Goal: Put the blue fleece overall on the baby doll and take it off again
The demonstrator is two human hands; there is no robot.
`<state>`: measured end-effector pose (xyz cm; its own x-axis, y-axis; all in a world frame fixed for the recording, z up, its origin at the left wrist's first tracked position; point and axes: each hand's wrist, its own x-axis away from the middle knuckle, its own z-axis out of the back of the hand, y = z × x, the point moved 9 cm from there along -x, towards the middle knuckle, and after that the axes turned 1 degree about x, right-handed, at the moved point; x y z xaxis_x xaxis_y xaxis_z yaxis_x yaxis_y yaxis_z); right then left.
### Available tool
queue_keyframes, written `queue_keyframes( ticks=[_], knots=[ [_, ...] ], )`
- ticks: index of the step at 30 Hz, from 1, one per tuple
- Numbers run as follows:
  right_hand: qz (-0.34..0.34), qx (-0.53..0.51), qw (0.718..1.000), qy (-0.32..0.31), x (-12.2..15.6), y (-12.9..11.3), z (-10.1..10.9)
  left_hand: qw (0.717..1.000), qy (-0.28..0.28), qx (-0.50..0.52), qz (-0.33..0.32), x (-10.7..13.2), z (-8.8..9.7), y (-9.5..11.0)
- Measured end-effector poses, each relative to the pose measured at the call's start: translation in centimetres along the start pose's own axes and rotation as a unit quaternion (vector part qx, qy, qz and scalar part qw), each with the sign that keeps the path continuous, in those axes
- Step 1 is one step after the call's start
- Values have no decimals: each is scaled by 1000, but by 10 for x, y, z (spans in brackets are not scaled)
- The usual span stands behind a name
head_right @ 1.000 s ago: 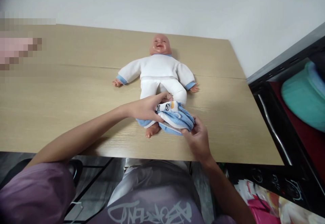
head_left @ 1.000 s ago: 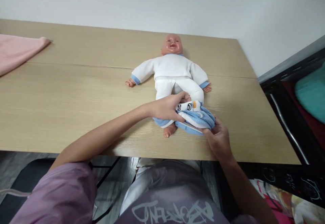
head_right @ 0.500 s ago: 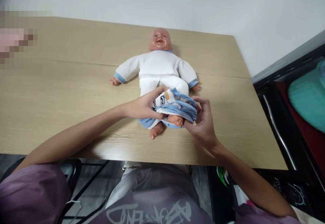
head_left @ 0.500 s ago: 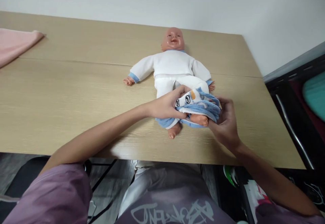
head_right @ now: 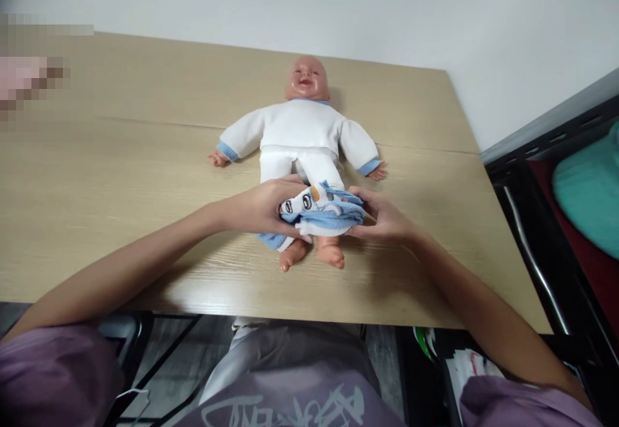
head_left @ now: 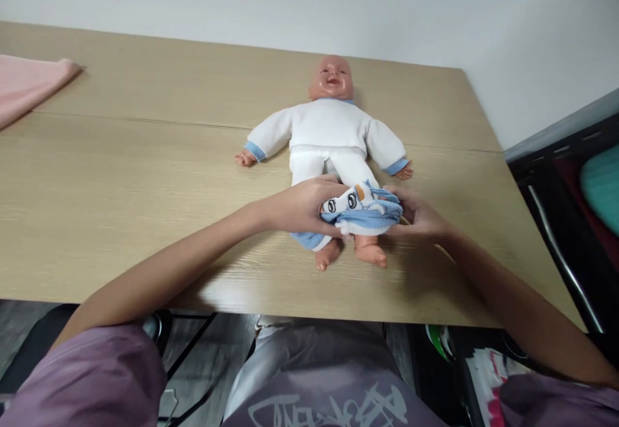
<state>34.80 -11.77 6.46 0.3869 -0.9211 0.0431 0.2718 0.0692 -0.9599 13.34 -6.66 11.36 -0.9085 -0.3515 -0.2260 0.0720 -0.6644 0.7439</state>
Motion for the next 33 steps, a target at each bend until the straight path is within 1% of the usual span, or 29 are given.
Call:
queue_keyframes(
  ticks=[2, 4, 7, 10, 12, 14, 17, 20, 21, 23, 25, 26, 29, 31, 33],
  knots=[
    [-2, 5, 1000, -24, 1, -1, -6, 998, 12, -55, -17, 9, 6, 5],
    [5, 12, 999, -36, 3, -4, -9, 995, 33, -95, -26, 21, 15, 8],
    [48, 40, 998, -15, 2, -11, -4, 992, 65, -111, -12, 42, 31, 5],
    [99, 66, 992, 39, -5, -19, 5, 992, 89, -92, 17, 55, 41, -4],
    [117, 64, 986, 97, -14, -21, 12, 994, 95, -57, 23, 57, 42, -8],
    [122, 44, 980, 150, -27, -19, 17, 995, 102, -9, 19, 55, 44, -14],
    [103, 0, 976, 192, -52, -11, 17, 988, 124, 87, 21, 49, 48, -31],
    [80, -27, 971, 222, -76, -3, 17, 969, 180, 164, 24, 48, 55, -53],
    [80, -30, 969, 232, -81, -2, 17, 962, 210, 172, 24, 51, 57, -60],
    [81, -30, 967, 241, -86, -1, 17, 950, 270, 154, 35, 60, 59, -71],
    [72, -26, 967, 242, -84, 2, 14, 945, 299, 122, 56, 72, 56, -76],
    [63, -25, 967, 244, -80, 4, 12, 946, 298, 108, 64, 76, 52, -75],
    [7, -35, 963, 267, -61, 15, 3, 957, 263, 96, 76, 85, 42, -69],
    [-44, -64, 956, 281, -48, 26, -8, 960, 242, 121, 78, 86, 39, -66],
    [-80, -101, 951, 280, -39, 34, -20, 955, 228, 171, 85, 86, 36, -68]
  ],
)
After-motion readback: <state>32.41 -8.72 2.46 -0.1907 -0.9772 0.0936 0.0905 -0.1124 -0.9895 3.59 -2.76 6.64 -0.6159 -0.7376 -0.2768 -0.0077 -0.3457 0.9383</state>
